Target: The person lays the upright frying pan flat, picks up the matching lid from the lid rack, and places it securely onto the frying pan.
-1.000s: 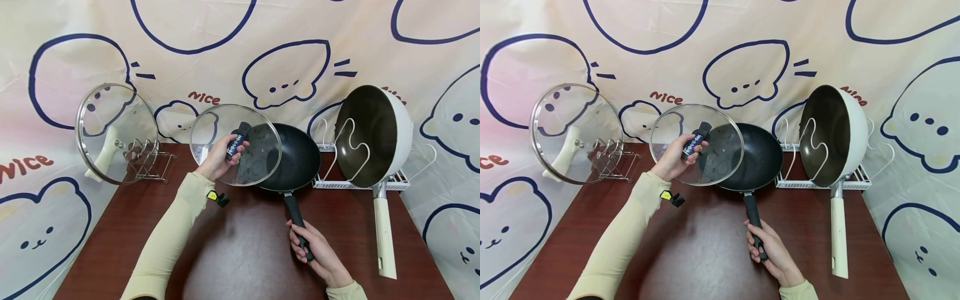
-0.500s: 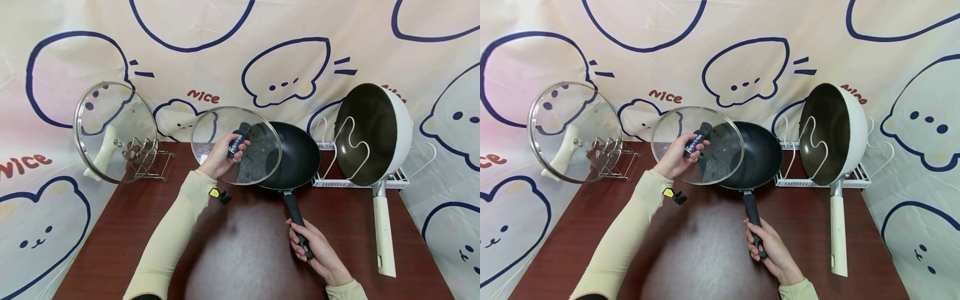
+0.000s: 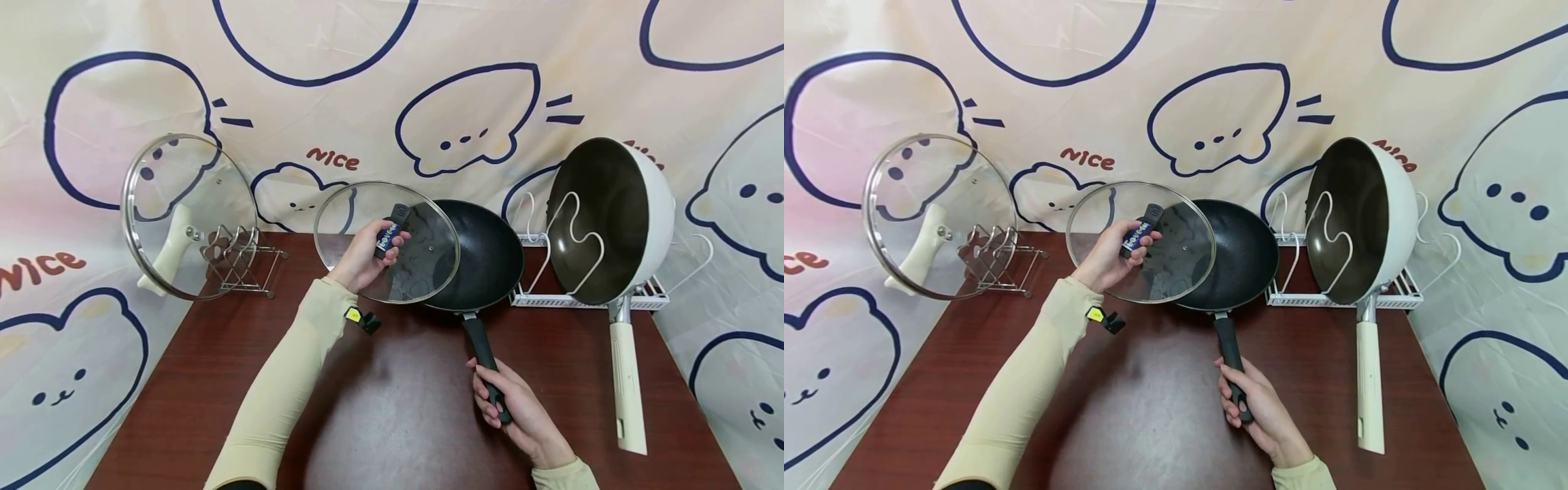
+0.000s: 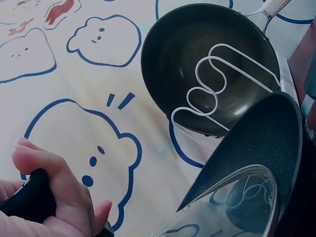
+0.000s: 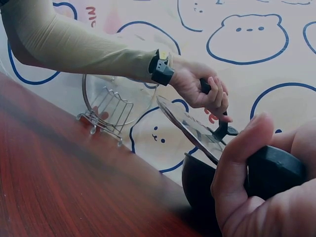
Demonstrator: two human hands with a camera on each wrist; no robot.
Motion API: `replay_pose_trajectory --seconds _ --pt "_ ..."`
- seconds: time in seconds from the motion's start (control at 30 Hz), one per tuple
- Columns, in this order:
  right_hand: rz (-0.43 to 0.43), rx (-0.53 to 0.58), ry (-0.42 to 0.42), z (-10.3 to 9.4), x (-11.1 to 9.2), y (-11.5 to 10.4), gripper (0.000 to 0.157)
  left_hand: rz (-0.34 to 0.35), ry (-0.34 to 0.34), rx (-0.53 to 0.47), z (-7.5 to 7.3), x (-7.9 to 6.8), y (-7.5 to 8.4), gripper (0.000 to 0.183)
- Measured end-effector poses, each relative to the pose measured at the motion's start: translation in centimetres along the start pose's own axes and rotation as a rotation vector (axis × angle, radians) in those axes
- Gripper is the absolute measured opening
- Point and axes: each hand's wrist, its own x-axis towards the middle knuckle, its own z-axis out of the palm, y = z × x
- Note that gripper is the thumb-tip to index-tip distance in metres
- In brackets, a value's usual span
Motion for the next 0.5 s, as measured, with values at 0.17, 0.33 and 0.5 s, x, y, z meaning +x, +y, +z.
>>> replay_pose_trajectory --seconds 0.17,0.33,0.5 --pt "0.006 0.005 0.003 -0.06 0.0 0.09 0.032 -0.013 0.01 -0.014 -0.07 0.25 -0.26 0.035" --pt "0.005 0.001 0.003 -0.05 0.04 0.15 0.032 -0.017 0.021 -0.008 -0.2 0.38 -0.39 0.036" --pt "-0.001 -0.002 0.003 -0.05 0.08 0.11 0.033 -0.014 0.022 -0.006 -0.27 0.52 -0.52 0.039"
